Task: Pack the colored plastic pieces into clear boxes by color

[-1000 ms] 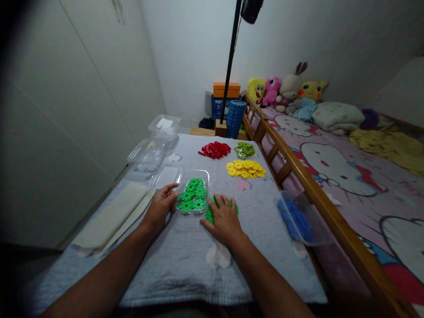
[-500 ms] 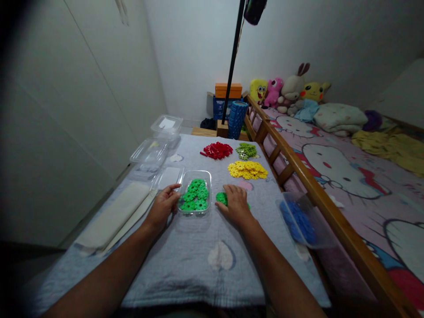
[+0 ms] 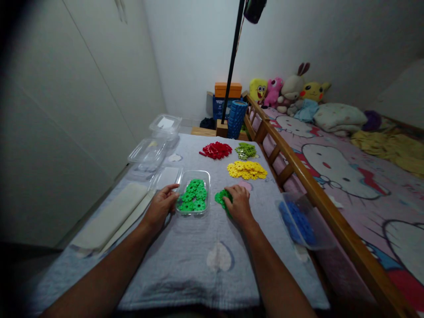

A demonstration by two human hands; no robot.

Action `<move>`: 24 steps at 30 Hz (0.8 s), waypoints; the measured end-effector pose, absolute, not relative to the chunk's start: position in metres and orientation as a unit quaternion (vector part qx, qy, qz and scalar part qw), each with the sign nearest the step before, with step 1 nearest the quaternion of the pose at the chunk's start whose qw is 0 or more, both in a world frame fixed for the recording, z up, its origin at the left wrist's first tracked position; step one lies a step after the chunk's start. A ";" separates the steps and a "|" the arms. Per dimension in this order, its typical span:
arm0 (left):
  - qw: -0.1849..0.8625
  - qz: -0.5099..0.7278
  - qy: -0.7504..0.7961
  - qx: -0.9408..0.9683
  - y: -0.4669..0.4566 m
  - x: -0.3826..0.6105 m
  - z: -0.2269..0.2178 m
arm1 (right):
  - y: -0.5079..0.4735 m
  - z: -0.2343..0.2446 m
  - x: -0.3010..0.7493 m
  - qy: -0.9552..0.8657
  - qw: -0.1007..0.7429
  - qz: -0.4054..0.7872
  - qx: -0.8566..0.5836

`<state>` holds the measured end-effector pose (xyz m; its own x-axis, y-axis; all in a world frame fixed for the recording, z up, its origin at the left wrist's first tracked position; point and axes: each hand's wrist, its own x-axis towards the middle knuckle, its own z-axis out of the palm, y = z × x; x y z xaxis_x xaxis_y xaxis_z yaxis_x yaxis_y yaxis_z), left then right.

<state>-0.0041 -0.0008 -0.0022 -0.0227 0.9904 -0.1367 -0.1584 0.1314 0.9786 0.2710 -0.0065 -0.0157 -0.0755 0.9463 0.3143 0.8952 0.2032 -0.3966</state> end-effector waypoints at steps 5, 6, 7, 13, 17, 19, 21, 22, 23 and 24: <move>0.565 0.510 0.495 0.419 0.000 -0.005 -0.007 | -0.005 -0.016 0.271 -0.724 0.288 0.057 -0.624; 0.566 0.510 0.494 0.418 0.000 -0.005 -0.007 | -0.005 -0.014 0.271 -0.723 0.295 0.061 -0.622; 0.568 0.510 0.495 0.415 0.000 -0.005 -0.007 | -0.004 -0.012 0.272 -0.721 0.303 0.065 -0.620; 0.570 0.510 0.499 0.407 -0.001 -0.005 -0.004 | -0.001 0.021 0.260 -0.730 0.349 0.141 -0.570; 0.572 0.512 0.496 0.407 0.000 -0.005 -0.005 | 0.000 0.040 0.233 -0.732 0.356 0.184 -0.551; 0.572 0.512 0.497 0.405 0.000 -0.005 -0.005 | -0.001 0.043 0.219 -0.741 0.339 0.179 -0.552; 0.573 0.510 0.497 0.406 0.000 -0.005 -0.004 | -0.002 0.042 0.209 -0.754 0.317 0.165 -0.552; 0.573 0.510 0.497 0.407 0.000 -0.004 -0.003 | -0.002 0.041 0.205 -0.759 0.307 0.159 -0.552; 0.573 0.509 0.497 0.408 0.000 -0.004 -0.002 | -0.002 0.040 0.203 -0.763 0.299 0.156 -0.552; 0.573 0.507 0.497 0.409 -0.001 -0.004 -0.001 | -0.002 0.038 0.202 -0.765 0.294 0.154 -0.552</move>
<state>-0.0043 -0.0005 -0.0015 -0.0088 0.9877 -0.1559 -0.1752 0.1520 0.9727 0.2022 -0.0021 0.0383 -0.2175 0.9349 0.2805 0.7542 0.3434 -0.5597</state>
